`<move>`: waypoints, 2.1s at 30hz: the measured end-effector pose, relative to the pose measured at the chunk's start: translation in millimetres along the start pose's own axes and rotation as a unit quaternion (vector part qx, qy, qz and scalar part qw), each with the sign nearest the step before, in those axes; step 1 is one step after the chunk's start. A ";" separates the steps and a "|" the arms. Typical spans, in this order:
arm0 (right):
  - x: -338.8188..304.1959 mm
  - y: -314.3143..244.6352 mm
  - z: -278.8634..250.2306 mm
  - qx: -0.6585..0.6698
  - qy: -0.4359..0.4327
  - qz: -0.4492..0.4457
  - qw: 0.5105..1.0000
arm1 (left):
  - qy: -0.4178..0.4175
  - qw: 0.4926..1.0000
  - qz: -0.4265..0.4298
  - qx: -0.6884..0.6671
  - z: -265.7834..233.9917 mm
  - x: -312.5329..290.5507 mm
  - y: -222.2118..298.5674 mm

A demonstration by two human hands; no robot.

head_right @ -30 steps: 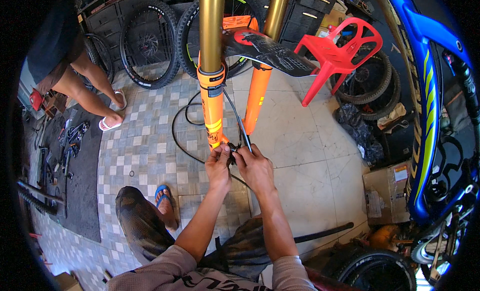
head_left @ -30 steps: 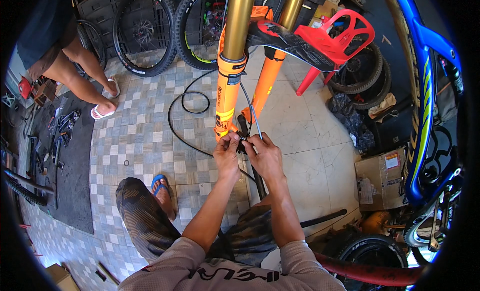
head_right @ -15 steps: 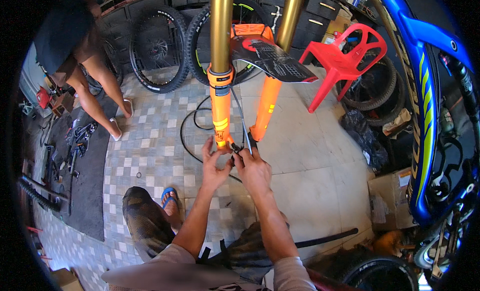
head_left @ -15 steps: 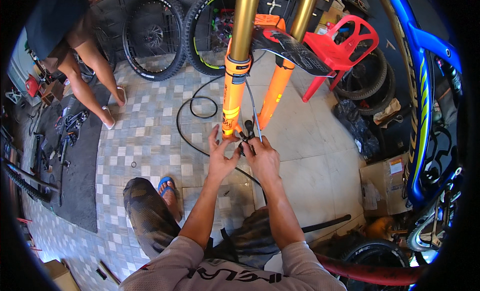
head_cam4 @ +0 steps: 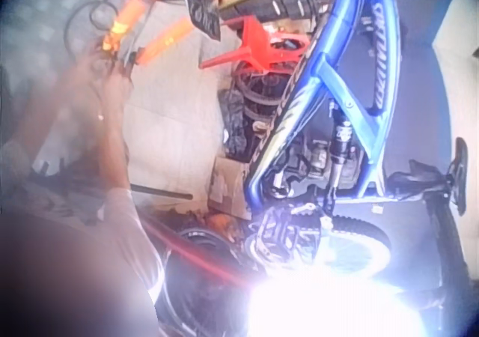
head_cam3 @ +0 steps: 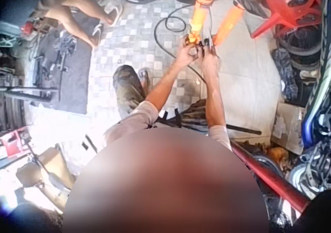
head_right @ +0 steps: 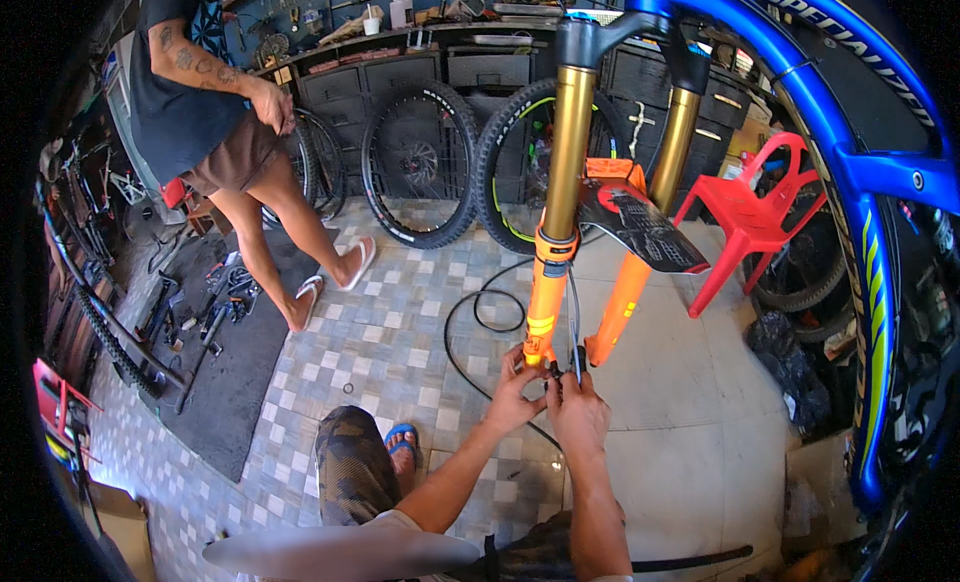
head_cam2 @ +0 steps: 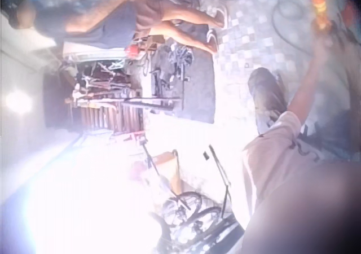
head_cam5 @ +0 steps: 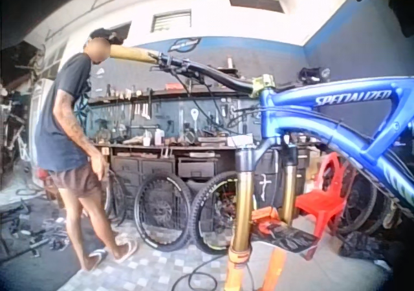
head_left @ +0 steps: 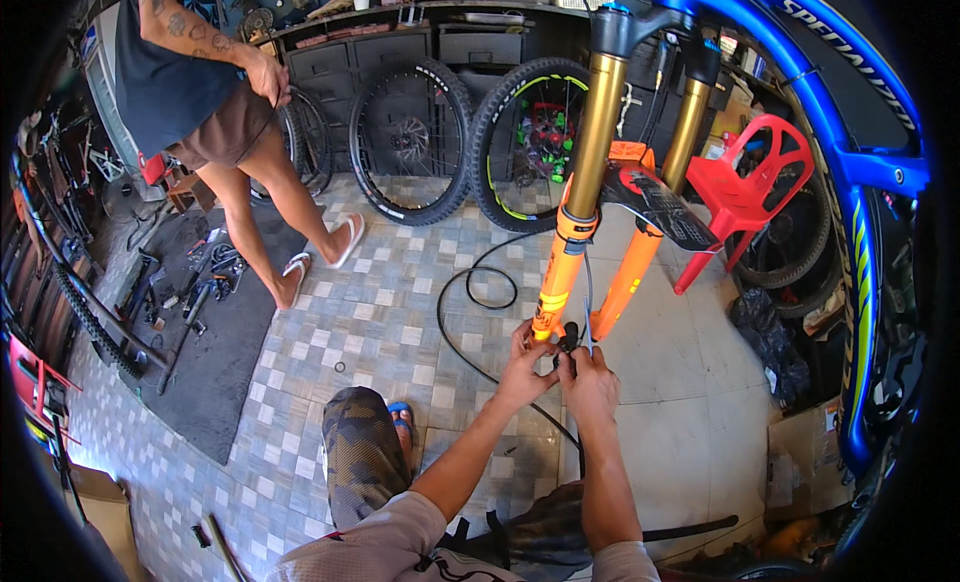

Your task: The person works on the orange front fork of a blue mountain bike mounted on a repair stand. They connect a black hose to the fork's air valve, then use a small tool to adjust the valve while holding the hose in place. The person continues to manipulate the valve and hose throughout the clip.

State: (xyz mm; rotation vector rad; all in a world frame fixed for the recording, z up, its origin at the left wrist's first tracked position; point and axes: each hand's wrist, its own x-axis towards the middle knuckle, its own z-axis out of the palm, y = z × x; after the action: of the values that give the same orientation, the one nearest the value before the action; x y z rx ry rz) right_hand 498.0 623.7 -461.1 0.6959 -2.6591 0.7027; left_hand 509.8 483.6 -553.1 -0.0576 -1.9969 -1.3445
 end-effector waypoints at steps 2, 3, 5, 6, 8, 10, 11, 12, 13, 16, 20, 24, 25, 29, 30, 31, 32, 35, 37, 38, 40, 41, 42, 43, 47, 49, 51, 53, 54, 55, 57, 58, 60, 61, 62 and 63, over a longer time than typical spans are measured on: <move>-1.0 1.4 1.1 -0.006 0.001 -0.003 1.000 | 0.002 1.000 -0.015 -0.006 0.6 -1.8 4.4; -1.3 2.3 1.4 -0.012 0.006 -0.008 1.000 | 0.001 1.000 -0.020 -0.008 1.2 -1.6 6.0; -1.9 3.7 1.4 -0.019 0.010 -0.011 1.000 | 0.017 1.000 0.004 0.012 3.4 -2.3 10.1; -2.4 4.3 1.0 -0.019 0.009 -0.010 1.000 | 0.024 0.999 0.014 0.022 4.1 -2.3 11.9; -2.4 4.9 0.3 -0.022 0.006 -0.010 1.000 | 0.034 0.999 0.011 0.024 5.4 -2.0 15.7; -2.5 6.4 -1.6 -0.031 0.001 -0.010 0.999 | 0.019 0.999 -0.001 0.042 5.1 -2.7 18.7; -2.3 7.8 -2.9 -0.036 -0.005 -0.011 0.999 | 0.010 0.998 -0.003 0.059 4.9 -3.5 19.9; -2.1 9.0 -4.3 -0.041 -0.011 -0.013 0.999 | 0.005 0.999 -0.012 0.048 4.9 -4.6 21.1; -1.8 9.8 -5.4 -0.048 -0.010 -0.017 0.999 | -0.003 0.999 -0.027 0.039 5.4 -6.1 22.0; 0.2 11.5 -8.8 -0.048 -0.027 -0.030 0.998 | -0.001 0.999 -0.040 0.018 6.3 -6.0 20.2; 1.0 12.5 -10.7 -0.037 -0.038 -0.030 0.998 | 0.006 0.999 -0.039 0.029 8.2 -4.4 13.7; -0.7 13.0 -7.9 -0.034 -0.018 -0.016 0.999 | 0.010 0.999 -0.039 0.037 8.4 -8.6 12.5; -1.8 13.7 -7.4 -0.032 -0.007 -0.012 0.999 | 0.012 0.998 -0.036 0.045 9.4 -9.0 12.9; -3.8 10.7 -3.7 -0.008 0.031 0.002 0.999 | 0.018 0.998 -0.042 0.040 10.0 -7.7 15.2; -3.8 9.6 -3.1 -0.013 0.025 0.000 1.000 | 0.007 0.997 -0.068 0.042 9.6 -7.0 15.7; -4.2 9.0 -2.8 -0.016 0.028 -0.010 0.999 | 0.014 0.998 -0.052 0.019 9.7 -6.6 16.3; -4.2 8.1 -2.0 -0.023 0.037 -0.019 0.999 | 0.023 0.999 -0.034 0.025 8.7 -6.1 16.4; -4.5 6.7 0.4 -0.034 0.026 -0.012 0.999 | 0.002 0.998 -0.047 0.040 8.7 -5.7 16.9; -5.0 6.6 1.6 -0.038 0.028 -0.007 0.999 | 0.016 0.999 -0.025 0.023 9.0 -6.6 16.5; -5.4 6.6 2.1 -0.039 0.030 -0.005 0.999 | 0.009 0.999 -0.039 0.019 9.4 -7.2 15.8; -5.8 8.7 0.7 -0.035 0.023 -0.014 0.999 | 0.018 0.999 -0.021 0.022 10.9 -8.3 13.3; -4.6 10.6 -1.1 -0.029 0.017 -0.025 0.999 | 0.011 0.999 -0.031 0.028 11.9 -7.8 11.4; -3.7 12.2 -2.8 -0.024 0.017 -0.036 0.999 | 0.028 0.999 -0.015 0.009 13.5 -7.0 9.5; -3.0 13.5 -4.1 -0.023 0.003 -0.041 0.999 | 0.034 0.999 -0.017 -0.008 15.5 -6.2 7.7; -3.6 17.3 -7.8 -0.025 -0.008 -0.021 0.999 | 0.024 0.999 -0.041 -0.003 18.0 -10.1 4.6; -4.5 17.5 -7.0 -0.018 0.006 -0.008 1.000 | 0.026 0.999 -0.035 0.021 16.6 -10.5 6.3; -4.2 18.1 -5.7 -0.010 0.032 -0.013 0.999 | 0.021 0.998 -0.032 0.041 15.2 -8.8 9.5; -4.7 17.7 -2.3 -0.027 0.023 -0.014 0.999 | 0.025 0.998 -0.033 0.038 15.6 -8.0 14.5; -3.9 17.2 0.1 -0.032 0.024 -0.022 0.999 | 0.022 0.998 -0.047 0.046 14.1 -6.8 15.9; -4.3 17.5 1.7 -0.026 0.031 -0.029 0.999 | 0.020 0.997 -0.041 0.057 12.8 -6.8 17.4; -3.2 17.8 5.6 -0.026 0.014 -0.019 0.999 | 0.030 0.998 -0.039 0.047 12.5 -5.9 18.9; -3.0 17.9 6.5 -0.026 0.012 -0.016 0.999 | 0.032 0.998 -0.041 0.044 12.4 -6.0 19.1; -3.6 18.0 5.7 -0.030 0.005 -0.015 0.999 | 0.022 0.998 -0.041 0.050 11.0 -6.9 18.2; -3.2 17.6 4.3 -0.035 -0.002 -0.007 0.999 | 0.009 0.997 -0.055 0.059 10.8 -7.0 17.5; -2.9 17.1 1.9 -0.023 0.003 -0.011 1.000 | 0.022 0.998 -0.033 0.052 11.4 -6.2 16.8; -4.3 16.7 -1.6 -0.013 0.003 -0.007 1.000 | 0.027 0.998 -0.027 0.051 11.9 -6.2 16.5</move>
State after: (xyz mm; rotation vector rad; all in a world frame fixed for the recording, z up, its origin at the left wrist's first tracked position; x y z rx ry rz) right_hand 493.2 638.9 -467.8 0.7032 -2.6501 0.6647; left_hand 514.8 503.0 -546.0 0.0802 -2.0310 -1.2626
